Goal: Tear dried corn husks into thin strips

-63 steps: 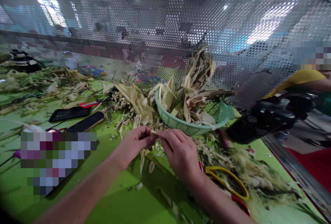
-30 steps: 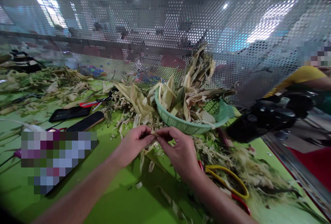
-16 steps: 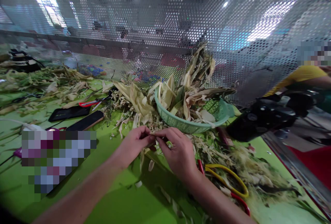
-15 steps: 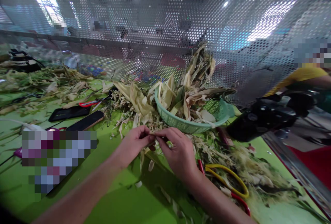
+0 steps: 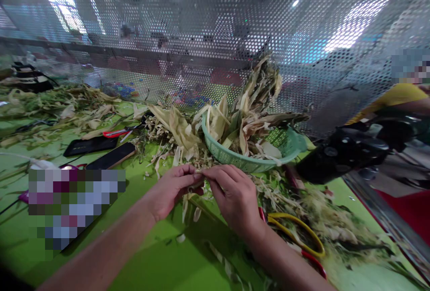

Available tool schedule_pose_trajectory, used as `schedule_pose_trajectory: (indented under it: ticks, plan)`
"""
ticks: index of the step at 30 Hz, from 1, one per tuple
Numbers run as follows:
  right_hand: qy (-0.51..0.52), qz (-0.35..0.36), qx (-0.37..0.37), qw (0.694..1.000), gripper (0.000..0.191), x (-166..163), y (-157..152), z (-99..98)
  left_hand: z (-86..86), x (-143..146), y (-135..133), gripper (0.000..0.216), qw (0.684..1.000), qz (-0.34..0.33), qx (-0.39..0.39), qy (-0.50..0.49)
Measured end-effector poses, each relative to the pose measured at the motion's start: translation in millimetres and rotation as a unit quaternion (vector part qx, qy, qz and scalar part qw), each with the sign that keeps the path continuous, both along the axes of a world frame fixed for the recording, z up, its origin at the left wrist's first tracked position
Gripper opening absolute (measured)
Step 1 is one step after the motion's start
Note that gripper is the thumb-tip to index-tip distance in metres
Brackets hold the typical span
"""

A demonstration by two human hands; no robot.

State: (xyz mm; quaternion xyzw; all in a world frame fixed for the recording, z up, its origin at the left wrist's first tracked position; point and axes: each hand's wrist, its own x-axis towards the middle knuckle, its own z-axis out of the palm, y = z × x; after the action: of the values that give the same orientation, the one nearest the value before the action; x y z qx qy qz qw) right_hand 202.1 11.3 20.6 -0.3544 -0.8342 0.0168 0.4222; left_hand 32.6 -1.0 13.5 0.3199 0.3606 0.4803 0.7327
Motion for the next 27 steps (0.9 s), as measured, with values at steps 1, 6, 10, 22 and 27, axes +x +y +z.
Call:
schedule_pose_trajectory:
  ticks: [1,6,10,22,27]
  plan:
    - [0.003,0.002,0.003,1.0,0.021,0,0,-0.6,0.8,-1,0,0.027,1.0,0.0,0.001,-0.001]
    - [0.053,0.012,-0.072,0.996,0.018,-2,0,1.8,1.8,-2,1,0.027,0.999,0.011,0.036,0.031]
    - [0.139,0.032,-0.223,0.964,0.013,-2,0,9.8,5.7,-3,1,0.025,0.994,0.027,0.067,0.081]
    - [0.128,-0.005,-0.217,0.968,0.015,-2,4,1.8,2.9,-3,2,0.023,0.991,0.038,0.078,0.098]
    - [0.096,-0.018,-0.121,0.988,0.007,-2,0,1.8,0.1,3,2,0.027,0.999,0.04,0.023,0.016]
